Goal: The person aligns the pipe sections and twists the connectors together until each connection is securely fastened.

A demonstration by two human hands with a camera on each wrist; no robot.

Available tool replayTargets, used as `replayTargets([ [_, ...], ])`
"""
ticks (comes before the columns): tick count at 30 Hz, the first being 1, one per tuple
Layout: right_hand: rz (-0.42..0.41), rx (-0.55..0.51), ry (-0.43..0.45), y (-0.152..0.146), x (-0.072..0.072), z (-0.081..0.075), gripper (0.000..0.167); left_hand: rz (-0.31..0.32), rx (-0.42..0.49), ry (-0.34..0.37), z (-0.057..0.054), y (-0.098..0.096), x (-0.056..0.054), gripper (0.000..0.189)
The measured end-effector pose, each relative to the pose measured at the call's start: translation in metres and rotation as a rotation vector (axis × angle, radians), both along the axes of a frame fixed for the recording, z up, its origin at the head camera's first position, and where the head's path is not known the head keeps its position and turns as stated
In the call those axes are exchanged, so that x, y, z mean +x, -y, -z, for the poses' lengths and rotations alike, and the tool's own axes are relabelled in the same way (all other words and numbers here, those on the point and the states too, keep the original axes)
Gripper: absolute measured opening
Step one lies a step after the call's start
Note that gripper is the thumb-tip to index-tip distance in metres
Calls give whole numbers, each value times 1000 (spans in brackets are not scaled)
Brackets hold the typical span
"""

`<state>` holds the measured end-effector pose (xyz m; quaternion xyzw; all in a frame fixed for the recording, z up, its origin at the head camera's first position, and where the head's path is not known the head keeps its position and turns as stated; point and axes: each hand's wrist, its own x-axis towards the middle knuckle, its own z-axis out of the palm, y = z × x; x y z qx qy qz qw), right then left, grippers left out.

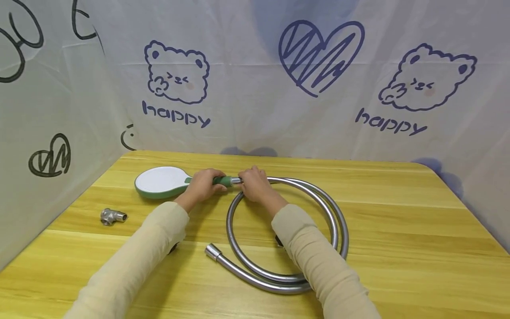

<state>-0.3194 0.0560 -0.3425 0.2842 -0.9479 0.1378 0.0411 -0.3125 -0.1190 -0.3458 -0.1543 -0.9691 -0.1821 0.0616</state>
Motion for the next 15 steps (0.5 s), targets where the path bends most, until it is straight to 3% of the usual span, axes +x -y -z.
replayTargets([
  [15, 32, 98, 20, -5, 9, -2, 45, -7, -30, 23, 0, 0, -7, 37],
])
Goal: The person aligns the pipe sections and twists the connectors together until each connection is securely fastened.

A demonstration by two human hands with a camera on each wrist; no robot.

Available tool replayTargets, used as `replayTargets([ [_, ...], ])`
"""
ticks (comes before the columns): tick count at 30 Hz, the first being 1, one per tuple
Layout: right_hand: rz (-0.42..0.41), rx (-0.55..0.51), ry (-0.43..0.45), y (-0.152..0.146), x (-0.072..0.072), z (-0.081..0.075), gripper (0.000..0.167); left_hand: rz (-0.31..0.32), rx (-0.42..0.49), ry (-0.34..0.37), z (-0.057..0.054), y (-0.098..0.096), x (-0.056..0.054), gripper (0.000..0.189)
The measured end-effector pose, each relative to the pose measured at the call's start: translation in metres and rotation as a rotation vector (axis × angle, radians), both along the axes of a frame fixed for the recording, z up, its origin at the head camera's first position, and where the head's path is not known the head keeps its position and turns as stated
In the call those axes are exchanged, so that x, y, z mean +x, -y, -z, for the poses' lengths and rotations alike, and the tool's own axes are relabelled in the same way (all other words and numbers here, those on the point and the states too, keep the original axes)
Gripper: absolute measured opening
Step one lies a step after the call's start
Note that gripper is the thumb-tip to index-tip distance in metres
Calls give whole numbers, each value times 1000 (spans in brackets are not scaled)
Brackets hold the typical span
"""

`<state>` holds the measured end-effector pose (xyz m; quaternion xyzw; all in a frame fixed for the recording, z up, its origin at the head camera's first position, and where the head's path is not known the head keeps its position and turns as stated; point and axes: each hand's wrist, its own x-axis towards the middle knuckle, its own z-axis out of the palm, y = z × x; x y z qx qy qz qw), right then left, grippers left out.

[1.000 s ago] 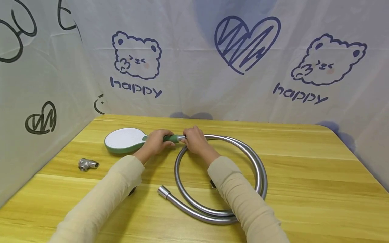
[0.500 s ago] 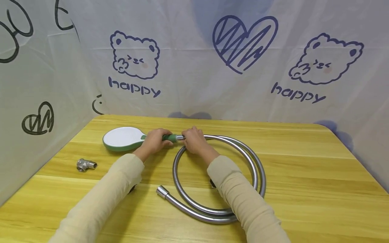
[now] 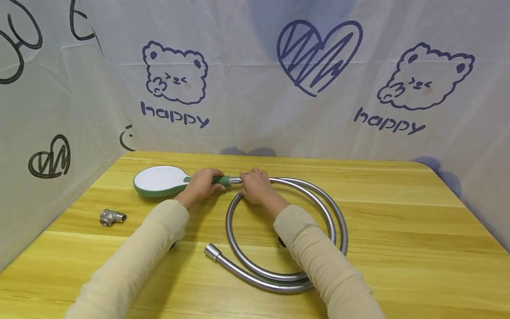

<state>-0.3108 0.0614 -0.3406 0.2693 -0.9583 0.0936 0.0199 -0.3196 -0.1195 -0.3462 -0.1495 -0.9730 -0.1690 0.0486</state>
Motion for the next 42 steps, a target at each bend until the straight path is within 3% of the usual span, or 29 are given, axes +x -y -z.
replayTargets([
  [10, 38, 23, 33, -13, 2, 2, 56, -5, -1, 56, 1, -1, -3, 38],
  [20, -2, 38, 2, -21, 9, -2, 53, 33, -37, 55, -1, 2, 4, 38],
  [25, -17, 32, 2, -23, 14, -5, 53, 33, 13, 103, -3, 2, 8, 44],
  [30, -38, 20, 6, -21, 21, -8, 52, 5, 123, 154, -9, 2, 12, 49],
  [34, -77, 24, 8, -20, 28, -7, 54, 6, 161, 133, -12, 4, 17, 48],
  [42, -180, -23, -5, -21, 43, -6, 56, 109, 182, 6, -10, 8, 32, 45],
])
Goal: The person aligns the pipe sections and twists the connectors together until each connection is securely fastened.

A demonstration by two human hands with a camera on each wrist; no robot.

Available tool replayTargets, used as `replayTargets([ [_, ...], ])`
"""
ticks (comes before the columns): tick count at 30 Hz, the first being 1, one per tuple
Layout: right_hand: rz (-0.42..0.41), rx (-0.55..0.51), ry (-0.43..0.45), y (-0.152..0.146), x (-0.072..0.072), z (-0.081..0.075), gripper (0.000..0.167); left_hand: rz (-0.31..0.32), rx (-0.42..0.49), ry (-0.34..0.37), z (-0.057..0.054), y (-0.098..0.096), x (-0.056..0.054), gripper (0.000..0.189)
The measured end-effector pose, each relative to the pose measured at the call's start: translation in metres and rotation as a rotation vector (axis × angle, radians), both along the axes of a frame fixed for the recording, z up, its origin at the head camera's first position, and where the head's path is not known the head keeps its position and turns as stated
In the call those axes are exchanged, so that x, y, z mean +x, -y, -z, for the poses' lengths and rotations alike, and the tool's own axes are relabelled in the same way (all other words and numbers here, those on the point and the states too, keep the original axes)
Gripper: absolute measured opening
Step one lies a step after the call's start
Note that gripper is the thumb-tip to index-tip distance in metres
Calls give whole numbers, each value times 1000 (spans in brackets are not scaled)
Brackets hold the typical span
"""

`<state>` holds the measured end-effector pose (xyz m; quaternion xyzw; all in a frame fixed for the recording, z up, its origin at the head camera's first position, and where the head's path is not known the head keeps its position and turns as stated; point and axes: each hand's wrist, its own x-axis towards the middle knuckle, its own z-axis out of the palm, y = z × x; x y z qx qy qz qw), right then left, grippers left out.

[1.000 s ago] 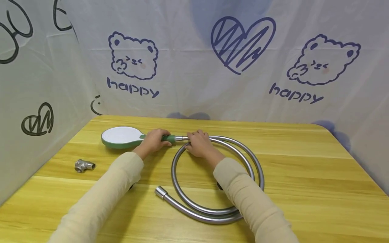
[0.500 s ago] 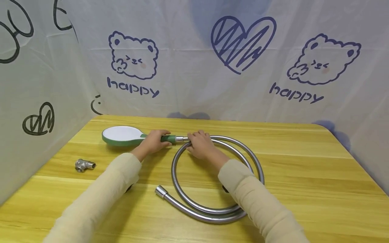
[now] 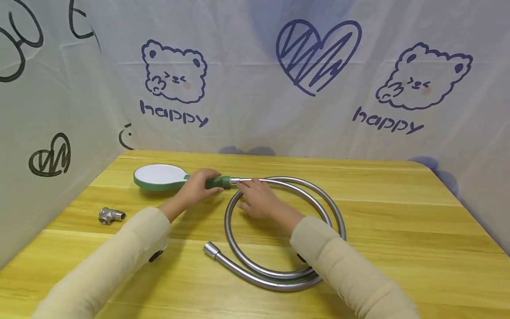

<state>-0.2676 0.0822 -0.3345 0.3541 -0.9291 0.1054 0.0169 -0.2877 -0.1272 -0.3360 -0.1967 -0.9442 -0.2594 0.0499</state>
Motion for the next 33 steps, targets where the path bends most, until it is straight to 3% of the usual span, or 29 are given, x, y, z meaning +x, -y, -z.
replayTargets([
  [20, -156, -40, 2, 0, 40, -2, 51, 170, 13, -73, -5, 9, 41, 42],
  [27, -181, -95, 70, -3, 52, -2, 52, 171, 17, -55, -7, 18, 59, 41],
  [33, -210, -149, 117, -4, 63, 1, 48, 174, -3, -82, -3, 28, 68, 39],
])
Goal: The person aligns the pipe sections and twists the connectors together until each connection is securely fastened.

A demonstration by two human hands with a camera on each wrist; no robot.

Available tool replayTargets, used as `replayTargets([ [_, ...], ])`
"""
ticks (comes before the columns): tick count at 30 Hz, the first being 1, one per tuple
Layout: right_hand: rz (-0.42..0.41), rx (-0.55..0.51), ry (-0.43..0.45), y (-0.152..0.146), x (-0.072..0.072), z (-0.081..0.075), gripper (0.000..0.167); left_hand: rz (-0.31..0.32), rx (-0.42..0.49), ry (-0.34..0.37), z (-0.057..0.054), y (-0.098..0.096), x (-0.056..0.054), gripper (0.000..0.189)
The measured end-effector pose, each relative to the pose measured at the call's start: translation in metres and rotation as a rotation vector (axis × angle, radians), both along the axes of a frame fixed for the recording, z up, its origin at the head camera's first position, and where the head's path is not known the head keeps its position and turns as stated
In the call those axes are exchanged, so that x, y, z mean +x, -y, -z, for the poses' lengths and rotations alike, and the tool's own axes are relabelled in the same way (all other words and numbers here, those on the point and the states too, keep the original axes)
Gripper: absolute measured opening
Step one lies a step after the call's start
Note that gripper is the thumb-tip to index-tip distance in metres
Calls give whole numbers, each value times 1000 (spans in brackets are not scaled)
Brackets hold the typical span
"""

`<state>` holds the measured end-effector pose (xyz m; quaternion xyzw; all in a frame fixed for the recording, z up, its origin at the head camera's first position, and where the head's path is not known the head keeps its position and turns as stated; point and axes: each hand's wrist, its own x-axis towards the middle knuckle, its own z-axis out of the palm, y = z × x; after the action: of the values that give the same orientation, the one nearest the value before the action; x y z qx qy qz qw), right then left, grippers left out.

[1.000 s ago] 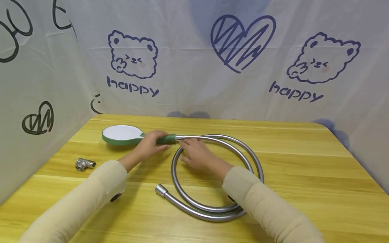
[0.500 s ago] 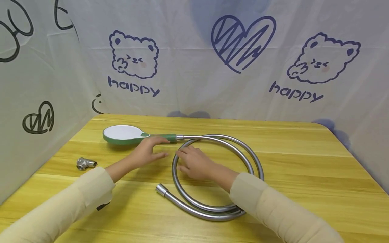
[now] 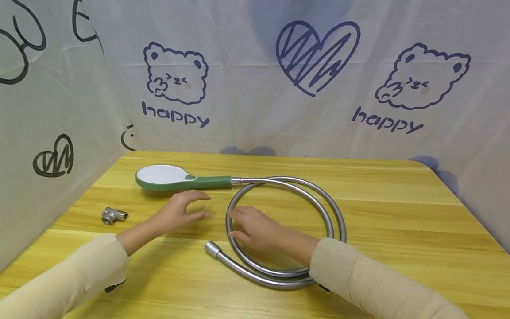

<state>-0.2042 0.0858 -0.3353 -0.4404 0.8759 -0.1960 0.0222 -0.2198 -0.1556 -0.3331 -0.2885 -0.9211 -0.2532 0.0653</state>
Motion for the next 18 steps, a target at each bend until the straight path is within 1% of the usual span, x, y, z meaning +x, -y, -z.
replayTargets([
  [5, -23, -3, 13, -1, 12, 2, 47, -2, -7, -11, 3, 9, 7, 38],
  [12, -5, 12, 78, 0, 24, 0, 51, -42, -7, 1, 4, 27, 17, 39],
  [18, -34, 14, 73, 3, 28, 1, 50, -90, -1, 9, 6, 45, 26, 40],
])
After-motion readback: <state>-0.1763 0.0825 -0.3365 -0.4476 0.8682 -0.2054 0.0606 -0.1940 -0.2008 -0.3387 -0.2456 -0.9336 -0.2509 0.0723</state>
